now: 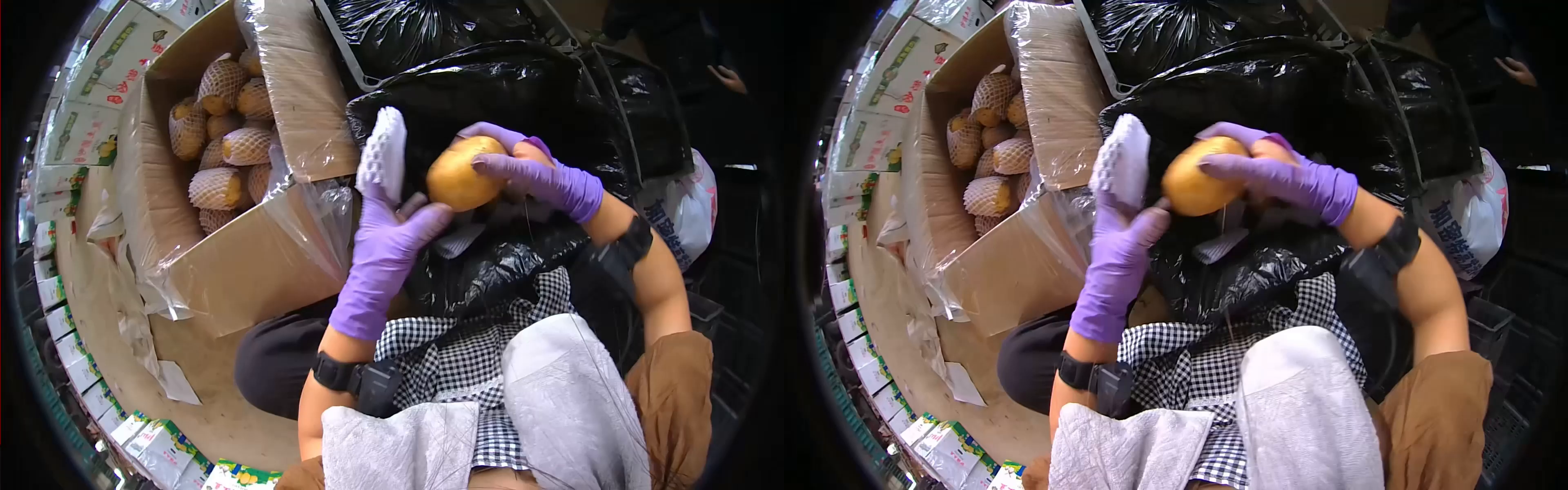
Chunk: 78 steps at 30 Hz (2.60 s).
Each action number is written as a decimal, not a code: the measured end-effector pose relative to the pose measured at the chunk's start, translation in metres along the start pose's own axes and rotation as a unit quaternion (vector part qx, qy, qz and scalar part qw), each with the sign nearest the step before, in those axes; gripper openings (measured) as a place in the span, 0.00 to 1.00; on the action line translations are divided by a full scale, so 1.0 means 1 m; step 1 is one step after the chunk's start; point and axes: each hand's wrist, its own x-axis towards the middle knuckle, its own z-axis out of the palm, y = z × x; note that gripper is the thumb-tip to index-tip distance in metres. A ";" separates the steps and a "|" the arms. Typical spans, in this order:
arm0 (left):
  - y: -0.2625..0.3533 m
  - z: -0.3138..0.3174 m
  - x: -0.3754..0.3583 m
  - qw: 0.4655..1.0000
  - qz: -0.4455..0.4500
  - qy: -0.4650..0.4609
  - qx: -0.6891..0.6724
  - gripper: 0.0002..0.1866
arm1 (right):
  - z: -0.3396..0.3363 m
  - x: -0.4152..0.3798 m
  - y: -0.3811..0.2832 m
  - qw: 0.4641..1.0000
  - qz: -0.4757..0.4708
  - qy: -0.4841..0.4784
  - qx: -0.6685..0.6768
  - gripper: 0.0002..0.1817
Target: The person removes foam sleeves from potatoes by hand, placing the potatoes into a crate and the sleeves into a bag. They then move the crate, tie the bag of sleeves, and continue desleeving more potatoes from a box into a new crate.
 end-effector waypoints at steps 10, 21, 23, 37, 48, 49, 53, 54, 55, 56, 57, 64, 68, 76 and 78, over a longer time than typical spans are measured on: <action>0.038 -0.011 -0.034 0.989 -0.070 -0.057 -0.115 0.44 | 0.079 0.028 -0.011 0.913 -0.351 0.096 -0.186 0.28; 0.066 -0.061 -0.009 0.939 0.116 0.141 -0.293 0.25 | 0.020 0.005 0.143 0.942 -0.008 0.021 -0.336 0.31; 0.050 -0.051 -0.005 0.947 0.147 0.221 -0.181 0.22 | 0.018 -0.005 0.166 0.908 0.108 -0.065 -0.399 0.34; -0.014 0.004 -0.027 0.996 -0.080 -0.028 0.021 0.25 | 0.061 -0.031 0.009 0.978 -0.173 0.099 -0.062 0.13; -0.016 0.010 -0.034 0.843 0.188 -0.106 0.493 0.14 | 0.031 0.058 0.153 0.965 0.097 0.008 -0.245 0.19; -0.019 0.013 -0.037 0.860 0.153 -0.135 0.468 0.13 | 0.016 0.075 0.194 0.903 0.044 -0.048 -0.424 0.20; -0.022 0.018 -0.043 0.865 0.087 -0.188 0.458 0.11 | 0.007 0.103 0.084 0.833 0.144 -0.170 -0.507 0.21; -0.020 0.018 -0.042 0.865 0.075 -0.180 0.462 0.11 | -0.002 0.117 0.093 0.833 0.112 -0.164 -0.516 0.21; -0.019 0.018 -0.037 0.865 0.072 -0.172 0.466 0.11 | -0.019 0.135 0.098 0.830 0.079 -0.154 -0.531 0.21; -0.019 0.016 -0.033 0.875 0.065 -0.161 0.452 0.11 | -0.034 0.150 0.103 0.824 0.045 -0.144 -0.546 0.21; -0.020 0.013 -0.032 0.888 0.031 -0.147 0.434 0.11 | -0.025 0.145 0.106 0.848 0.048 -0.101 -0.518 0.21; -0.037 -0.002 -0.034 0.939 -0.148 -0.068 0.302 0.12 | 0.049 0.145 0.180 0.845 0.087 0.030 -0.527 0.29; -0.040 0.000 -0.032 0.951 -0.166 -0.059 0.254 0.12 | 0.019 0.129 0.186 0.872 0.101 -0.037 -0.478 0.36; -0.033 0.001 -0.021 0.995 -0.094 0.007 -0.043 0.33 | -0.048 -0.013 0.006 0.977 0.170 0.081 -0.100 0.46; -0.015 0.002 -0.017 0.983 -0.153 0.029 -0.099 0.37 | -0.025 -0.033 -0.041 0.989 0.033 0.034 -0.138 0.44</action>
